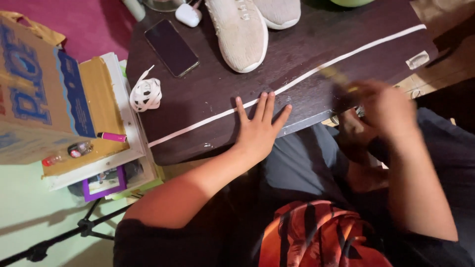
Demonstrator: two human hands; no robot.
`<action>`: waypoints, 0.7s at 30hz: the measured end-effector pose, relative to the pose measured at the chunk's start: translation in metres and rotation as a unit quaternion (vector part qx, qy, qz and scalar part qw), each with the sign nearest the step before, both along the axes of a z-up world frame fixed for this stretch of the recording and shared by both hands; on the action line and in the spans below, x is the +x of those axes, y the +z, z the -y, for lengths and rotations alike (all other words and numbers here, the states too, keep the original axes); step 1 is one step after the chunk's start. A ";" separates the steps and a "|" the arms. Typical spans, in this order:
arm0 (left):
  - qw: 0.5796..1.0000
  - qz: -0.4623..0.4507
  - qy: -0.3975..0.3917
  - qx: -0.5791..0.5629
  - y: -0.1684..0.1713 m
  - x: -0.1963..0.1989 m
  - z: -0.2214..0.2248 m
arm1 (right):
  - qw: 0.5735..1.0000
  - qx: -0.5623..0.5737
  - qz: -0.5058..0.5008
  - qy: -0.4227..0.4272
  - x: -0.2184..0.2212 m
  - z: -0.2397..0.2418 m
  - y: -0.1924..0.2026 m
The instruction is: Cleaning shoelaces and insoles by scrubbing them with a toothbrush and cleaning solution.
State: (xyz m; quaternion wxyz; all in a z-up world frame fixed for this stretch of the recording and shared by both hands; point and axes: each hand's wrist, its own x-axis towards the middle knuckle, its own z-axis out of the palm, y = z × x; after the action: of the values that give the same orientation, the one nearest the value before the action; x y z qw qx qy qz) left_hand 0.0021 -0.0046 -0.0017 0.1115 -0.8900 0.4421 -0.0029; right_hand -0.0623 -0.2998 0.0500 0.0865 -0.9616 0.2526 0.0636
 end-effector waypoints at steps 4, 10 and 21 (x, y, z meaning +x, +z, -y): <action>1.000 0.003 -0.003 -0.012 0.005 0.002 0.000 | 0.988 -0.123 0.085 -0.026 -0.016 0.011 0.009; 1.000 -0.011 0.001 0.017 0.008 0.001 -0.003 | 0.972 0.078 0.153 0.158 -0.010 -0.075 0.006; 0.976 -0.078 -0.040 -0.197 0.013 0.019 -0.015 | 0.930 -0.083 0.201 0.295 0.064 -0.002 0.009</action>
State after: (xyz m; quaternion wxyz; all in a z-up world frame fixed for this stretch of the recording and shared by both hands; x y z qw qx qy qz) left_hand 0.0208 0.0104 0.0112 -0.1009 -0.8735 0.4755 -0.0253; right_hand 0.0019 -0.2981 0.0591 0.0330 -0.9891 -0.0608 -0.1296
